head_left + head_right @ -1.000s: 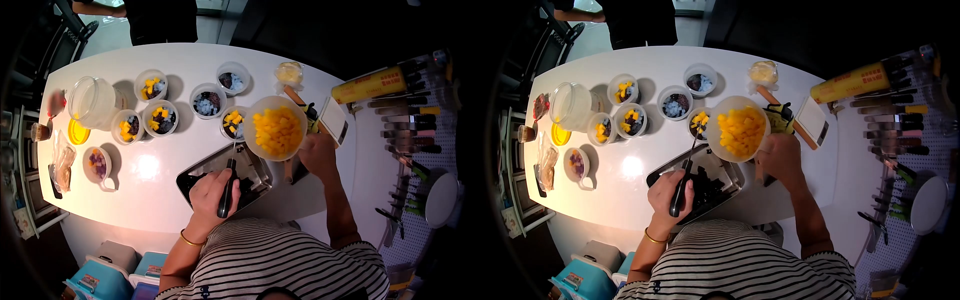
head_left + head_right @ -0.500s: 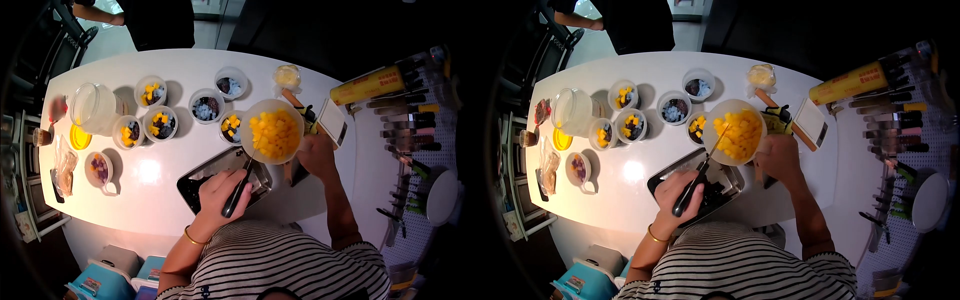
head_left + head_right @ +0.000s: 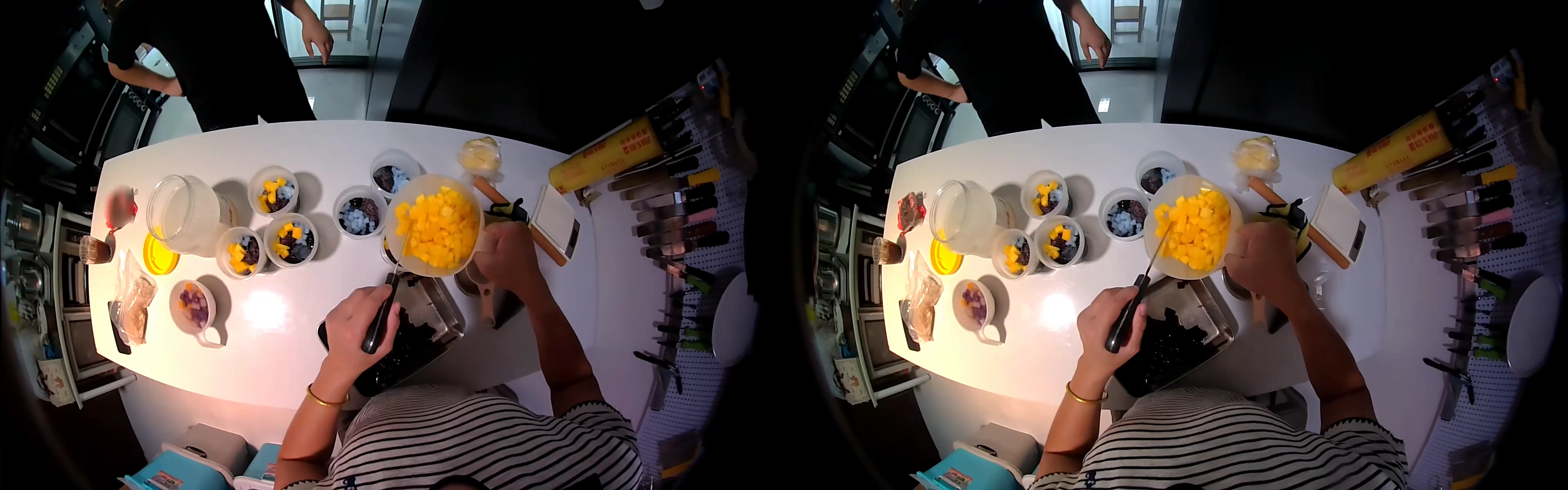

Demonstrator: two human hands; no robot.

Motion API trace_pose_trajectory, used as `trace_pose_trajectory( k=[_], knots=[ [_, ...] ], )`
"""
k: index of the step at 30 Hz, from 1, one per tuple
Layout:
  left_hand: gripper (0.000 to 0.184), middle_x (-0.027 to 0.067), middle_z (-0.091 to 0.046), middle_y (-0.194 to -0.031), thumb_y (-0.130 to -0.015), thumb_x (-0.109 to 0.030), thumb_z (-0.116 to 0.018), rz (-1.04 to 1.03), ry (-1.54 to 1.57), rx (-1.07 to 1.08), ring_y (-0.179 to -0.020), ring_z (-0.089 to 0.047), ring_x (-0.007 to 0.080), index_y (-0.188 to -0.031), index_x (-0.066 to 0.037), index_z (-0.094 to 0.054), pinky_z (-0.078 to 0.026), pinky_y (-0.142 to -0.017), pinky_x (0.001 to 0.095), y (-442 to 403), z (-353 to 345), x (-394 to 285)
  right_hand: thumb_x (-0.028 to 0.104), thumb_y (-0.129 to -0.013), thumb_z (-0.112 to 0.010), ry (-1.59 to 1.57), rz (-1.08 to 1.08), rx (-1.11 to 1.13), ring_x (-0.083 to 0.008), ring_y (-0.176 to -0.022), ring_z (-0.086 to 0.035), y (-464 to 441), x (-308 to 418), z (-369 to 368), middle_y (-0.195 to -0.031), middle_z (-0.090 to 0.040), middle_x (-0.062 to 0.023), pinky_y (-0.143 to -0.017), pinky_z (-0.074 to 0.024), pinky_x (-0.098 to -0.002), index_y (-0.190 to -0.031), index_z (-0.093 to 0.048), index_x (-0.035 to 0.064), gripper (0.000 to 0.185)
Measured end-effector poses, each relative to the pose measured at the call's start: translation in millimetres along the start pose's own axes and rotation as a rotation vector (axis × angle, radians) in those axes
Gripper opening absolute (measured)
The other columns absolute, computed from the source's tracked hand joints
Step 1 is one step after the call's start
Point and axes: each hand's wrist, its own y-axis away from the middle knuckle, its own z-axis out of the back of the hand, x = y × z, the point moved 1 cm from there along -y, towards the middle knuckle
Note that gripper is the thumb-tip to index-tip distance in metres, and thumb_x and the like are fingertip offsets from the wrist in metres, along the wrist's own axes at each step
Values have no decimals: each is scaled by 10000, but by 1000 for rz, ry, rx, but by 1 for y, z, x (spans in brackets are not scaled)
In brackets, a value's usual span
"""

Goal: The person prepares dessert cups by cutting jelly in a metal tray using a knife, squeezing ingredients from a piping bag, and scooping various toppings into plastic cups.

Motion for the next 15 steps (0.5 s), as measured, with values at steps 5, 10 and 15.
trace_pose_trajectory(
  k=[5,10,15],
  knots=[
    [187,143,-603,-728,-681,5,-644,1,-27,-12,-602,-594,257,-859,10,-588,-475,-556,281,7,11,4,133,-590,-590,109,65,-65,-343,-548,-565,-7,3,-13,-552,-534,-198,-535,-468,-393,-563,-534,-14,160],
    [207,139,-608,-738,-679,3,-649,-27,49,-18,-604,-597,250,-878,11,-595,-473,-545,279,4,13,3,120,-580,-588,95,65,-11,-343,-541,-558,-11,15,-14,-545,-522,-196,-533,-464,-395,-565,-531,-14,146],
    [193,134,-607,-737,-688,2,-650,30,8,-32,-601,-595,250,-872,12,-593,-474,-544,276,1,10,18,103,-571,-585,117,97,-16,-335,-516,-546,-16,29,-19,-525,-507,-191,-520,-457,-390,-544,-506,-21,149]
  ],
)
